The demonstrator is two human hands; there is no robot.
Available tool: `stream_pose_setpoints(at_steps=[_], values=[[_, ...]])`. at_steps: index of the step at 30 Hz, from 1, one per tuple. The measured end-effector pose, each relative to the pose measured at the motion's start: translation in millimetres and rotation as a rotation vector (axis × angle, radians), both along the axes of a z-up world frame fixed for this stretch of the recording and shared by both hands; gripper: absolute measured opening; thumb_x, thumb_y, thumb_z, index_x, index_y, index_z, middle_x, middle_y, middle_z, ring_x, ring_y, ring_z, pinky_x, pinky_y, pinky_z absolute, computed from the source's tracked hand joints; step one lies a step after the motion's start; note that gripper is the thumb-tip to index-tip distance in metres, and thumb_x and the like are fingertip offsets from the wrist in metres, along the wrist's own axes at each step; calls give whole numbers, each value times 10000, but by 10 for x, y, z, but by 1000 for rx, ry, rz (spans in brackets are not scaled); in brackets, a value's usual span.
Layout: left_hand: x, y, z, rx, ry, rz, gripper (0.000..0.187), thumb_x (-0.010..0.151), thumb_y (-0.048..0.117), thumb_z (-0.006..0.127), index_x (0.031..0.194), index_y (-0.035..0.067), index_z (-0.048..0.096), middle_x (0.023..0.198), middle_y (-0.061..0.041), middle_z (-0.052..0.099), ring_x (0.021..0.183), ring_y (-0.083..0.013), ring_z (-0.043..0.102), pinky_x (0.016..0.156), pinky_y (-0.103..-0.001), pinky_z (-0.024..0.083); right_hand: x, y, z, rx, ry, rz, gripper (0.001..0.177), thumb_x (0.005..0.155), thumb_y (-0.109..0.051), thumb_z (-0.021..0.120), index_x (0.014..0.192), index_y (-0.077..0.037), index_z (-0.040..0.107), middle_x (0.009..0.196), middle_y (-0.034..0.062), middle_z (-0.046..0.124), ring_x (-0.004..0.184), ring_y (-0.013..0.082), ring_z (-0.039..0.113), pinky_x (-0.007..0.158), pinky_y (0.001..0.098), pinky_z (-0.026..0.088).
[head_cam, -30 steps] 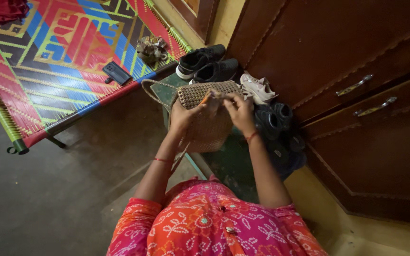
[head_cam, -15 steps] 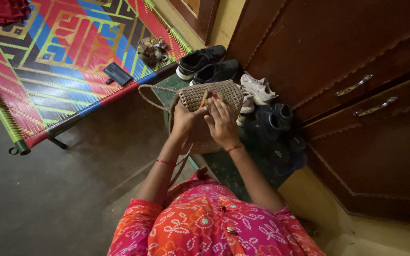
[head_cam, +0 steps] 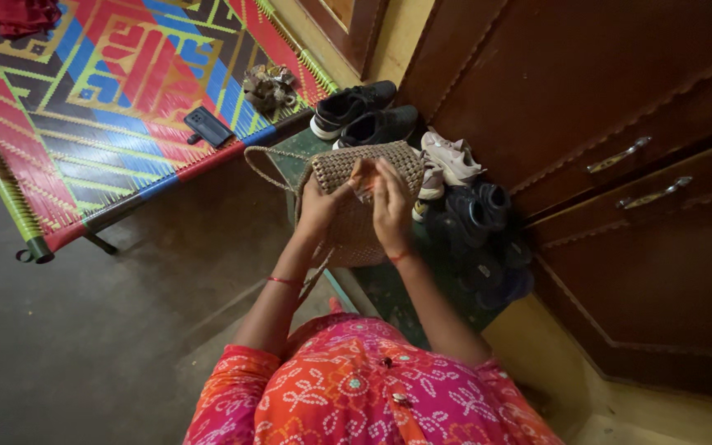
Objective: The person picks up a woven straw bag by hand, turns it over to view different sides, and reaches inside the bag.
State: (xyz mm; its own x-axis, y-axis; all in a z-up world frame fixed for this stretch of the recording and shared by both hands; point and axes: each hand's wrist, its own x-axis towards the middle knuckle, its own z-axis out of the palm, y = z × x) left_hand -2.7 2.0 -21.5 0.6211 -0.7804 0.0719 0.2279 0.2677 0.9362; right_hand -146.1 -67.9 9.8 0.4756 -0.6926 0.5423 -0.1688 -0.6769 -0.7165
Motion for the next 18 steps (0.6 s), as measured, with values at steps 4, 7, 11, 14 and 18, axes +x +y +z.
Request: stream_pose_setpoints(at_steps=[4,7,11,14,18], values=[[-60,-69,-83,-47,35,-32,308,1006,188,658,1235,-12,610,1122,-84,715,1000,-159,664,876,-323,564,266,28,-101,-318,340,-152,516,1141,-383,342,1462,-51,572,1539,166,534,1443,350,466,1240,519,279],[-41,-25,-103,17,-184,53,354,1106,292,500,1234,-16,616,1102,-98,719,980,-175,648,890,-335,541,308,-144,-260,-447,503,-228,499,1102,-381,368,1459,-101,576,1524,137,550,1428,337,447,1224,559,198],[53,-83,-265,51,-375,92,483,1123,384,381,1237,-38,587,1091,-130,708,984,-200,647,910,-364,522,125,-662,-297,-443,609,-315,461,1071,-373,393,1450,-166,555,1502,95,578,1429,312,467,1217,568,217],[87,-219,-546,-42,-419,98,629,1150,493,276,1248,-46,586,1160,-123,677,1071,-196,604,985,-362,471,142,-682,-269,-333,612,-287,477,1077,-339,397,1465,-100,537,1432,135,603,1363,313,533,1231,521,300],[127,-320,-724,196,-226,11,781,1204,568,187,1001,-100,537,893,-147,550,876,-185,508,829,-361,493,290,-123,-237,-299,381,-38,512,1089,-263,416,1503,32,481,1465,228,551,1316,378,542,1142,451,396]])
